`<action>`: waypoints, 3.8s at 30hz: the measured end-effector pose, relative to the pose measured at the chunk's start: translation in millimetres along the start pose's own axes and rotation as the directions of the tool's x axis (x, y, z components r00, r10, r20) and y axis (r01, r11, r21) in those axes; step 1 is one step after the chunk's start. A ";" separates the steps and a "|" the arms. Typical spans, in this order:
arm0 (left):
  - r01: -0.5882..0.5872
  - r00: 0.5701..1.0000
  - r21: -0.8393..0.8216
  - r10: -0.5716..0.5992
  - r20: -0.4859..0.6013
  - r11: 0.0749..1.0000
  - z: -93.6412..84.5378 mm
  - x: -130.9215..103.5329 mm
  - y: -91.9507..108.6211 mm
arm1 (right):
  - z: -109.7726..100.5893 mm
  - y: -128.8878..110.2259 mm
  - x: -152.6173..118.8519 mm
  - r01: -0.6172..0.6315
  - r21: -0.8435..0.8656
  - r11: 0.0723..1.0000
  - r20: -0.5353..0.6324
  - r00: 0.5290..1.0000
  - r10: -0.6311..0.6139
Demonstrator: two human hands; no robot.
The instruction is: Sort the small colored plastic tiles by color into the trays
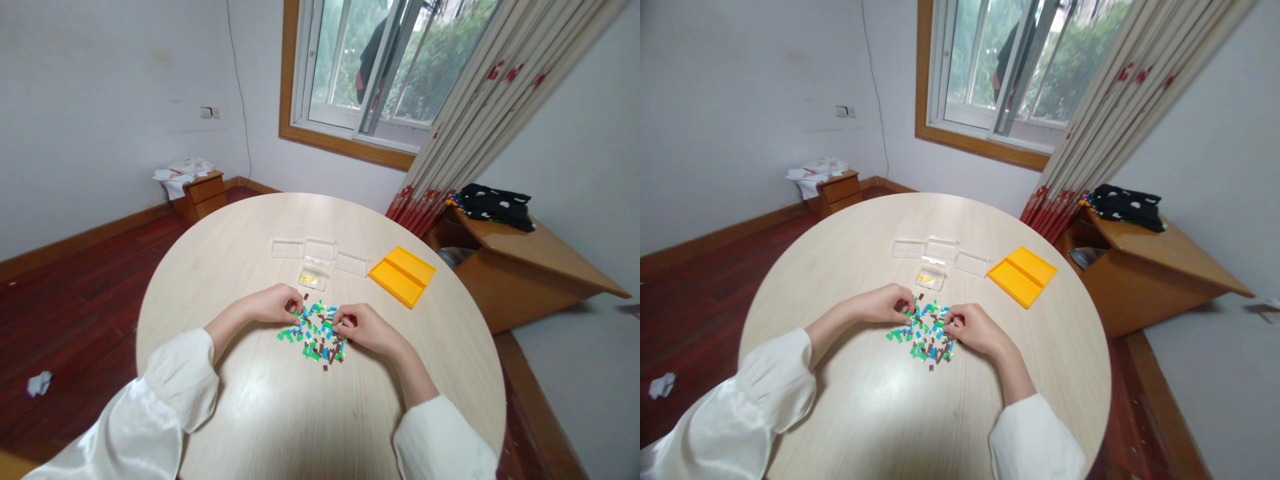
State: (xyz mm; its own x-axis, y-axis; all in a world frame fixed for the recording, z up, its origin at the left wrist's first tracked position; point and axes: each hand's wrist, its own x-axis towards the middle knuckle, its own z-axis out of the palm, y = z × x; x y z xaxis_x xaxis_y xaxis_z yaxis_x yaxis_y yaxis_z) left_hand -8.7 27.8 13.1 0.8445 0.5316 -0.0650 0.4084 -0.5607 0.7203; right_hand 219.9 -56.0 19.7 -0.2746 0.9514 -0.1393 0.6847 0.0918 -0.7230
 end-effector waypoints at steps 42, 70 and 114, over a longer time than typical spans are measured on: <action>0.067 0.841 0.110 0.004 -0.541 0.992 9.0 11.9 -13.3 | 22.3 9.1 20.8 0.113 -0.166 0.980 -0.433 0.884 -0.175; -0.195 0.847 0.139 0.238 -0.476 0.971 18.0 15.3 -5.7 | 26.8 22.9 36.0 0.292 -0.048 0.955 -0.552 0.789 -0.269; 0.507 0.350 0.136 -0.060 -0.935 0.851 -51.0 -21.6 -75.8 | 20.5 18.2 29.2 0.202 -0.024 0.979 -0.687 0.709 -0.163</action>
State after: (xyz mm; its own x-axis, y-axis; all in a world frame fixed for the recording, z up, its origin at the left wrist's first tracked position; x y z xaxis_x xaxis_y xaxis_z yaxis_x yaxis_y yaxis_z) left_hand -75.5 91.2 -4.9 -0.0523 0.8131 0.5797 0.8227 -0.2939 0.4866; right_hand 210.5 -32.6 -11.4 0.1572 0.8609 0.4839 0.6311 0.2893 -0.7198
